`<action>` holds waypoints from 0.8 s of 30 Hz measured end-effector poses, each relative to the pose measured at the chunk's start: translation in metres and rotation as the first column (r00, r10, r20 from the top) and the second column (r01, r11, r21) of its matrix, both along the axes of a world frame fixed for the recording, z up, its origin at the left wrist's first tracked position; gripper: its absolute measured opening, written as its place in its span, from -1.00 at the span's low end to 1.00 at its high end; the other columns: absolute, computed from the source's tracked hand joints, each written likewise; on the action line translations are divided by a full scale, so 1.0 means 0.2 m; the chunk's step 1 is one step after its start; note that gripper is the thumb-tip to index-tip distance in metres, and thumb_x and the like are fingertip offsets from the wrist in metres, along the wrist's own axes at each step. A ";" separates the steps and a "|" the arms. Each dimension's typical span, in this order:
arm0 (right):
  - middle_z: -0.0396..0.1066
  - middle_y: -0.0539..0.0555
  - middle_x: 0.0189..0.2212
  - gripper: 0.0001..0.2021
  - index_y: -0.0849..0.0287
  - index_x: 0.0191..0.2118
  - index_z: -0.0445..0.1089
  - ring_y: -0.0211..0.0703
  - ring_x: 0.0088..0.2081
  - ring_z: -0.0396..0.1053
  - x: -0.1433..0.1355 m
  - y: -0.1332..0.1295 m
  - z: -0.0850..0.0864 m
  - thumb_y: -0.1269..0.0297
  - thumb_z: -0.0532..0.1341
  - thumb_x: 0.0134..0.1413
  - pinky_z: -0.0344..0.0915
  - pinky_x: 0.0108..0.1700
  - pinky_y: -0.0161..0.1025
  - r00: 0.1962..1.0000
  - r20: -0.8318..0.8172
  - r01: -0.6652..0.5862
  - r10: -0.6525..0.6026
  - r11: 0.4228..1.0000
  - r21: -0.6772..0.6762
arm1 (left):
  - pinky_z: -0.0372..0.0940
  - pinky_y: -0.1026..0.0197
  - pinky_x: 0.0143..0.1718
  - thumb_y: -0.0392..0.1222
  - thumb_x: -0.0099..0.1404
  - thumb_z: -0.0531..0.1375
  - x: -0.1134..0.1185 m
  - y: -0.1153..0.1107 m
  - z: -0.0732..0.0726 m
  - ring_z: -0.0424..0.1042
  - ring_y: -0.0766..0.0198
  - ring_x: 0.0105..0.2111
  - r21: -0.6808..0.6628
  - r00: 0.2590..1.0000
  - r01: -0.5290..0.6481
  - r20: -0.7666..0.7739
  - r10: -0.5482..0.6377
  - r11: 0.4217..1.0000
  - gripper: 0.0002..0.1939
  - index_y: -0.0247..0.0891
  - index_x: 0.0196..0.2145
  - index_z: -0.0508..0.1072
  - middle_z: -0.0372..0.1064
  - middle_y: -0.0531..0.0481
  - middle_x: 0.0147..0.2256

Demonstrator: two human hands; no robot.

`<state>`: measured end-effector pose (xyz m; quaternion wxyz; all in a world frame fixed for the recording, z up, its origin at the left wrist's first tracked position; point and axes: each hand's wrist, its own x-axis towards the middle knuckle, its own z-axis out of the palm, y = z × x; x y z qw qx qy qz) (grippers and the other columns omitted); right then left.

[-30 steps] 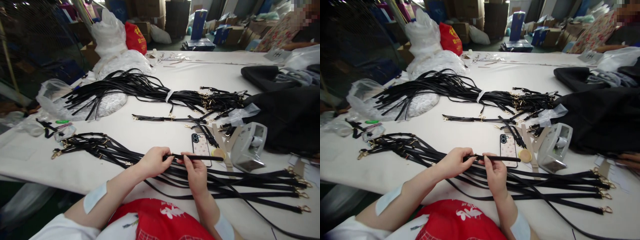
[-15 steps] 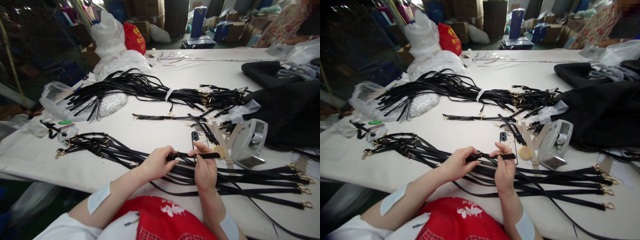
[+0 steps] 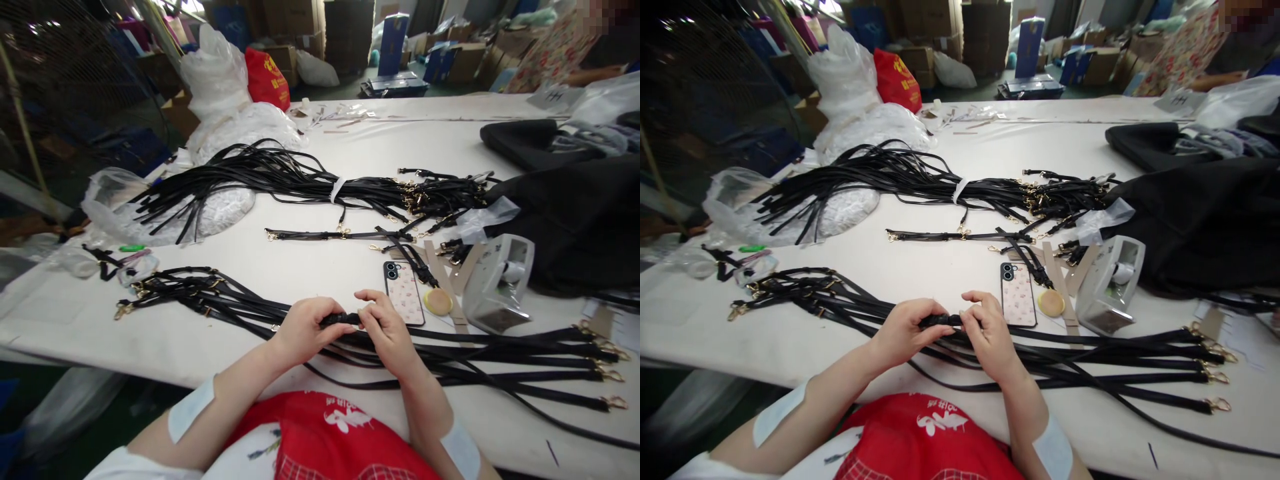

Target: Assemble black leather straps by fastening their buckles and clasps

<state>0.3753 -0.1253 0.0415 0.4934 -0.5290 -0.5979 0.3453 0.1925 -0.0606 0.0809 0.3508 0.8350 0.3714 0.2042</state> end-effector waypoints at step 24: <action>0.35 0.05 -0.31 -0.79 0.15 -0.47 0.32 -0.13 -0.20 0.30 -0.05 -0.02 -0.01 0.27 0.20 0.19 0.17 -0.04 -0.18 0.964 -0.265 -0.014 -0.005 0.998 -0.069 | 0.05 0.32 -0.49 -0.06 0.25 0.26 0.05 -0.04 -0.06 0.22 0.34 -0.53 0.084 0.993 0.117 -0.026 -0.115 0.990 -0.72 -0.27 -0.47 0.32 0.29 0.09 -0.53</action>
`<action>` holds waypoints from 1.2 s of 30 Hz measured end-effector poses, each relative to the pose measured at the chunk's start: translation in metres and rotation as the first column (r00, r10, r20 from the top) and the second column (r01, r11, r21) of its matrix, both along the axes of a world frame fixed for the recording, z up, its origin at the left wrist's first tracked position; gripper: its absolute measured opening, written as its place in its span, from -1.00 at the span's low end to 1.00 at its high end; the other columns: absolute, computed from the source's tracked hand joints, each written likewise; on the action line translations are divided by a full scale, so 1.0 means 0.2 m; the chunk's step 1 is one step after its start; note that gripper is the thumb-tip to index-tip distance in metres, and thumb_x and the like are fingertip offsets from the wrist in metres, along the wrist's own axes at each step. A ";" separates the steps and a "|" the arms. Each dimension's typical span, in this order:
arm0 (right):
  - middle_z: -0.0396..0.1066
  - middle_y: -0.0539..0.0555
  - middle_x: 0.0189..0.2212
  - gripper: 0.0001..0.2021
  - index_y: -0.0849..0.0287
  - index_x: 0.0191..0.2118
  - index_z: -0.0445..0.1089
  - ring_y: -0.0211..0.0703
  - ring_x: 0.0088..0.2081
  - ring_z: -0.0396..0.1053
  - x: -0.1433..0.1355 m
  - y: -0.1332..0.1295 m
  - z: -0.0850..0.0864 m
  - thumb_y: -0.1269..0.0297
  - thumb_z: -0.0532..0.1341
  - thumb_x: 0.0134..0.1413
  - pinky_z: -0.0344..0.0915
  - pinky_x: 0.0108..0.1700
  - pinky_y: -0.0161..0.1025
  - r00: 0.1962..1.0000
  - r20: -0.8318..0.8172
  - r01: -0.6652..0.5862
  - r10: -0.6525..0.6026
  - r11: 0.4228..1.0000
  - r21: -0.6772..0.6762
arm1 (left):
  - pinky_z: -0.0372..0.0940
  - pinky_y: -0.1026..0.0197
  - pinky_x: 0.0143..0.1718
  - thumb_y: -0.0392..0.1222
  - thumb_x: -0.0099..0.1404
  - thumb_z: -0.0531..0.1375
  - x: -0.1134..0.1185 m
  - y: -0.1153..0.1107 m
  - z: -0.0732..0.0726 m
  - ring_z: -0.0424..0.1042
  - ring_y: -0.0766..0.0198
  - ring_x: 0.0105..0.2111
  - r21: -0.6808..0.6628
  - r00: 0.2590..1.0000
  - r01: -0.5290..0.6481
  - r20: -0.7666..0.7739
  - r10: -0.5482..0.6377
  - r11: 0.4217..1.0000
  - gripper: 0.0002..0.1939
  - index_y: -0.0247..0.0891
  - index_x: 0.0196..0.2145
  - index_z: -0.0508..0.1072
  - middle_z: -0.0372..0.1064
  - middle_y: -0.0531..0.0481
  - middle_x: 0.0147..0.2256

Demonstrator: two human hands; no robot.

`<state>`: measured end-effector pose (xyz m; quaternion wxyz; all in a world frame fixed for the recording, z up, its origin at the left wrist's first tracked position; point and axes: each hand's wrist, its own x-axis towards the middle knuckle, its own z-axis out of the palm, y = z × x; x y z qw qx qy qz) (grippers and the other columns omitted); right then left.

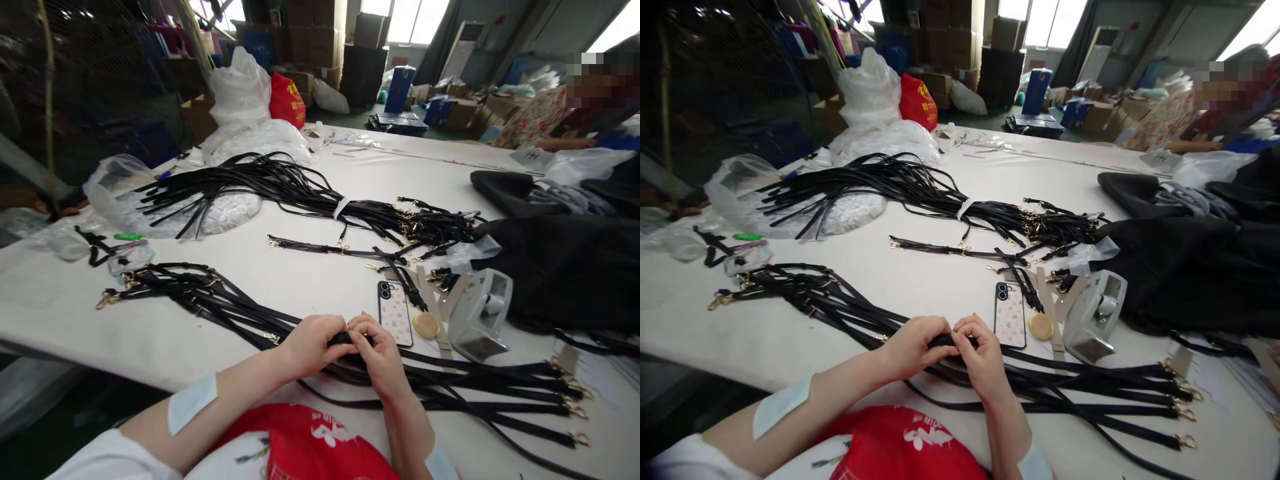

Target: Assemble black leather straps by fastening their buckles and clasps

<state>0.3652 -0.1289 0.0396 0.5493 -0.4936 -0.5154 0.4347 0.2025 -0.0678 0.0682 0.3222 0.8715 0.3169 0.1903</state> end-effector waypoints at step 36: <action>0.43 -0.05 -0.41 -0.88 0.10 -0.30 0.37 -0.20 -0.31 0.40 -0.07 -0.02 0.05 0.42 0.23 -0.02 0.12 0.20 -0.01 0.829 0.515 0.081 -0.220 0.957 0.279 | 0.40 0.13 -0.09 -0.07 0.46 -0.17 0.01 -0.08 -0.02 0.48 0.19 -0.21 0.023 0.986 -0.142 0.089 0.140 0.990 -0.53 -0.23 -0.10 0.51 0.48 -0.12 -0.22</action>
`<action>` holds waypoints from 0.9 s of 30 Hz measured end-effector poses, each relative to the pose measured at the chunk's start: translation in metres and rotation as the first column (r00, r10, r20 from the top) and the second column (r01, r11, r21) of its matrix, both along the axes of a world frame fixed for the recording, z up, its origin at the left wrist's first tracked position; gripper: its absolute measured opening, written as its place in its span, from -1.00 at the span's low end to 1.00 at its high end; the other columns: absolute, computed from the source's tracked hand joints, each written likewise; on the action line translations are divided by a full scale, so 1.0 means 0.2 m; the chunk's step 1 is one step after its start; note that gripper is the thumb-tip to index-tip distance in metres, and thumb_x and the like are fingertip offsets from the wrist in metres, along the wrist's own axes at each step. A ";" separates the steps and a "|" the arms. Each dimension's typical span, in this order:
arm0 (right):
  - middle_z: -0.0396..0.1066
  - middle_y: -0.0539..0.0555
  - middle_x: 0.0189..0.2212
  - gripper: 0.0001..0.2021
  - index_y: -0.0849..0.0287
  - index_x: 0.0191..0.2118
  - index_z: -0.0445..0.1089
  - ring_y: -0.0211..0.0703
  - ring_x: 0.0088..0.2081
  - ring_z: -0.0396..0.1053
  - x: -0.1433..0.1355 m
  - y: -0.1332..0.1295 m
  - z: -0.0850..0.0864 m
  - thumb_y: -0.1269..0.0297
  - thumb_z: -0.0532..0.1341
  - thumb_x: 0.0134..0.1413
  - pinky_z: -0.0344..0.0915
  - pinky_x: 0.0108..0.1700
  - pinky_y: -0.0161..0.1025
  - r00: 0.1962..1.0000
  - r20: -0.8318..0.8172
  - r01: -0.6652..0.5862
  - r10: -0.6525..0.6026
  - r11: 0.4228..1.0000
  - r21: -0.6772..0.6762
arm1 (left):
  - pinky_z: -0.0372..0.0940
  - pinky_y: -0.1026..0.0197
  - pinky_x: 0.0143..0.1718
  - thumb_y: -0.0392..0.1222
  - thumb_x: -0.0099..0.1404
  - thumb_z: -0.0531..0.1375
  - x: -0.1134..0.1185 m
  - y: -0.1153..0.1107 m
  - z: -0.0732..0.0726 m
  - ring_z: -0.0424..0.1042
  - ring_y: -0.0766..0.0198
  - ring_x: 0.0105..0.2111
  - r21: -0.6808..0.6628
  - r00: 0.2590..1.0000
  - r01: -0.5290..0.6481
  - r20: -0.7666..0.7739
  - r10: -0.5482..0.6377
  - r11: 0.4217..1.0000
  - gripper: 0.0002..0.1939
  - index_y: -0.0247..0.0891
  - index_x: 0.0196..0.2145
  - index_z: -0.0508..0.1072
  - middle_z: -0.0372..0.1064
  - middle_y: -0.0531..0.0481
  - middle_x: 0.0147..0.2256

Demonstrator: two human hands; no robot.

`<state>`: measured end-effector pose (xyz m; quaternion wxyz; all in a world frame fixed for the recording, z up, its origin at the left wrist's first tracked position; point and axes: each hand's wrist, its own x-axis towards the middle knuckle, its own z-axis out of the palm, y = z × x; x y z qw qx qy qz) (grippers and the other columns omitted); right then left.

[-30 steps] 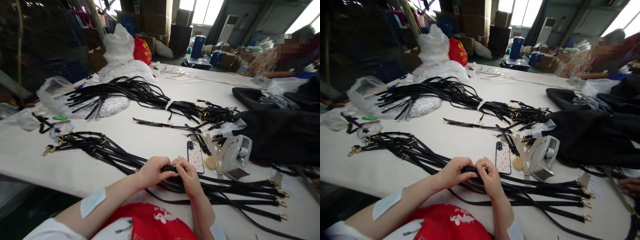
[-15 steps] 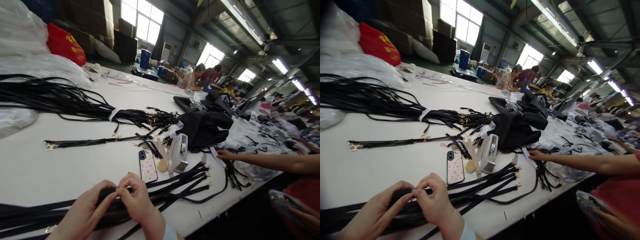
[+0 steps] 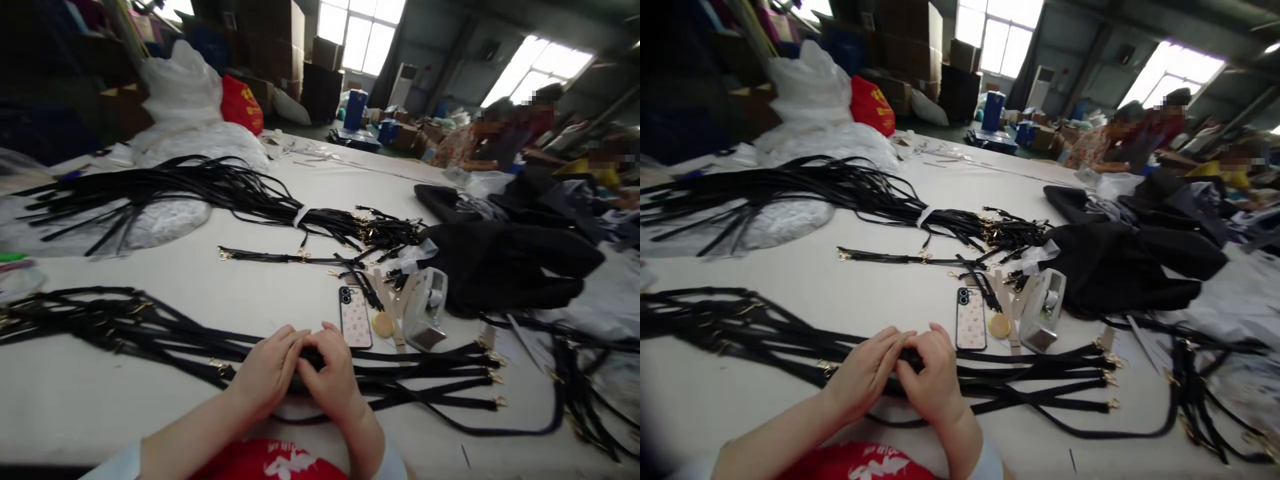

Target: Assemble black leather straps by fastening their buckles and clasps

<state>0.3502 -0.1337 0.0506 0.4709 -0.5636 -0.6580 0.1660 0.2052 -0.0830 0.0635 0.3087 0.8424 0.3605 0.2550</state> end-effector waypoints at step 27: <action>0.37 -0.04 -0.43 -0.92 0.11 -0.30 0.34 -0.15 -0.29 0.39 0.02 -0.02 -0.03 0.32 0.26 0.06 0.14 0.24 0.10 0.984 -0.174 -0.041 0.035 0.999 -0.030 | 0.31 0.29 -0.10 -0.17 0.32 0.16 -0.16 0.16 0.23 0.49 0.21 -0.17 -0.341 0.965 0.257 0.136 -0.223 0.904 -0.77 -0.19 -0.12 0.57 0.55 -0.02 -0.16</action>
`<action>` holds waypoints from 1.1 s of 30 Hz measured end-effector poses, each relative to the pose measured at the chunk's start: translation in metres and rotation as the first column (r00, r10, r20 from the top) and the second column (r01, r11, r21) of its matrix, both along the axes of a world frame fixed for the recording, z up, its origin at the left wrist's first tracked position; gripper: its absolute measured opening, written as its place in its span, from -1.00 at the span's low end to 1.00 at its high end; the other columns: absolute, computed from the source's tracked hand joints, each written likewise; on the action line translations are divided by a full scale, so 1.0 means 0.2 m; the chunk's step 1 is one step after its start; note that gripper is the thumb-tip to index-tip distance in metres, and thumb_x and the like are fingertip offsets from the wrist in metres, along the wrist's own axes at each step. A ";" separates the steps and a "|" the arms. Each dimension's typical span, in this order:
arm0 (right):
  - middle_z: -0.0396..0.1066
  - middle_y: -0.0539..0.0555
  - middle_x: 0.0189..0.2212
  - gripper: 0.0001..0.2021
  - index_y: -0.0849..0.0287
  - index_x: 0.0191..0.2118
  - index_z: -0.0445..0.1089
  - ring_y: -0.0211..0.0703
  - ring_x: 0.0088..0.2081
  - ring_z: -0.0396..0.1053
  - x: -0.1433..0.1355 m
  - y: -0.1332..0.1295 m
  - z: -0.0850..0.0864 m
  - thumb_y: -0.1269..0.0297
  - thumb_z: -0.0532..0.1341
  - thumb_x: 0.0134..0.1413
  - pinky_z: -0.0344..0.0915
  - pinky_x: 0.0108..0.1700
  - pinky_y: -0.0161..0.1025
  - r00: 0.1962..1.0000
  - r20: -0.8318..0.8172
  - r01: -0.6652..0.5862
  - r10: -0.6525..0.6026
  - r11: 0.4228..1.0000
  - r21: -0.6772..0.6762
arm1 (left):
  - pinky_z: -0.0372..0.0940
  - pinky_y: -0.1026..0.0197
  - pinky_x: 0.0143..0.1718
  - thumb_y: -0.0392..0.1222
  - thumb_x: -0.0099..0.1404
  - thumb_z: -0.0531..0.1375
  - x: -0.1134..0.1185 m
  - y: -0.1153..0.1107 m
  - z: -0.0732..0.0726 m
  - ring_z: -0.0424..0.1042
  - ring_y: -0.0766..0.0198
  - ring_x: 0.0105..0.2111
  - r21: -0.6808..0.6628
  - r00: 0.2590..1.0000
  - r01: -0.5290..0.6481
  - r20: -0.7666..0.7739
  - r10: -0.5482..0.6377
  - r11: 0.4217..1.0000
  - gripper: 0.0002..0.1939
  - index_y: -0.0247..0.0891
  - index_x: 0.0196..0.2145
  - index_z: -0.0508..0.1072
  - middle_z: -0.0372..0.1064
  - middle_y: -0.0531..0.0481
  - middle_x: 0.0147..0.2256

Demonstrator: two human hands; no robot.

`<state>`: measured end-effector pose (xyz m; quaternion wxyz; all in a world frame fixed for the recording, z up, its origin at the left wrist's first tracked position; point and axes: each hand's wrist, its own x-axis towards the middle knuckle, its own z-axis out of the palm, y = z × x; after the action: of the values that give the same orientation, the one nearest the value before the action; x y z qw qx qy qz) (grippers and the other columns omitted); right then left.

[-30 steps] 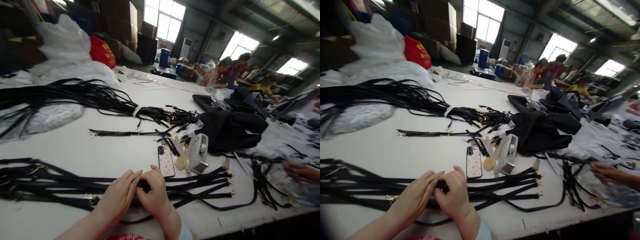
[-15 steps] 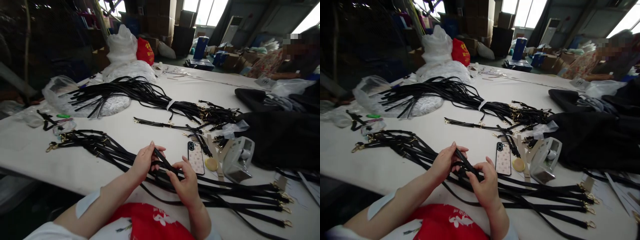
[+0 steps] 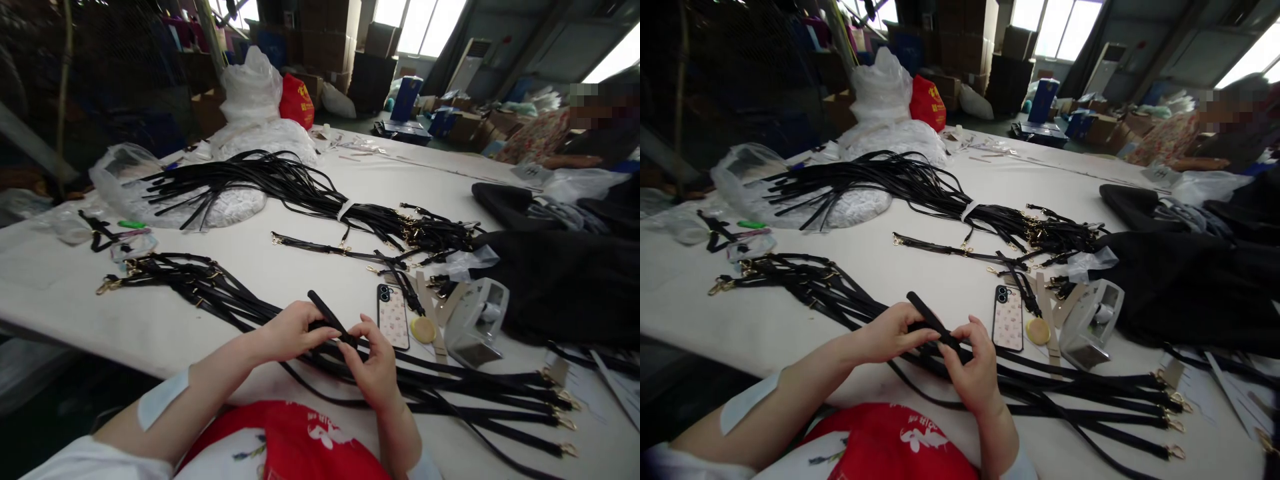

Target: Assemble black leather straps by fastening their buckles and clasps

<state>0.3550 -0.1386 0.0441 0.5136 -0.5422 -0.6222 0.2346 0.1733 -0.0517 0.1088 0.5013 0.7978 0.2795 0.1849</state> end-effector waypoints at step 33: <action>0.21 -0.08 -0.62 -0.61 0.16 -0.51 0.32 -0.29 -0.53 0.14 -0.02 0.01 0.13 0.10 0.02 0.30 0.07 -0.47 -0.35 0.930 -0.109 -0.363 0.352 0.825 -0.434 | 0.12 0.40 -0.51 -0.14 0.13 0.35 -0.10 0.01 0.04 0.32 0.38 -0.51 0.078 0.969 0.088 -0.238 -0.068 0.993 -0.82 -0.25 -0.31 0.54 0.46 0.08 -0.47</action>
<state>0.3501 -0.1370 0.0710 0.3298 -0.5165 -0.6358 0.4693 0.1537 -0.0489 0.1165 0.4359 0.8458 0.2967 0.0816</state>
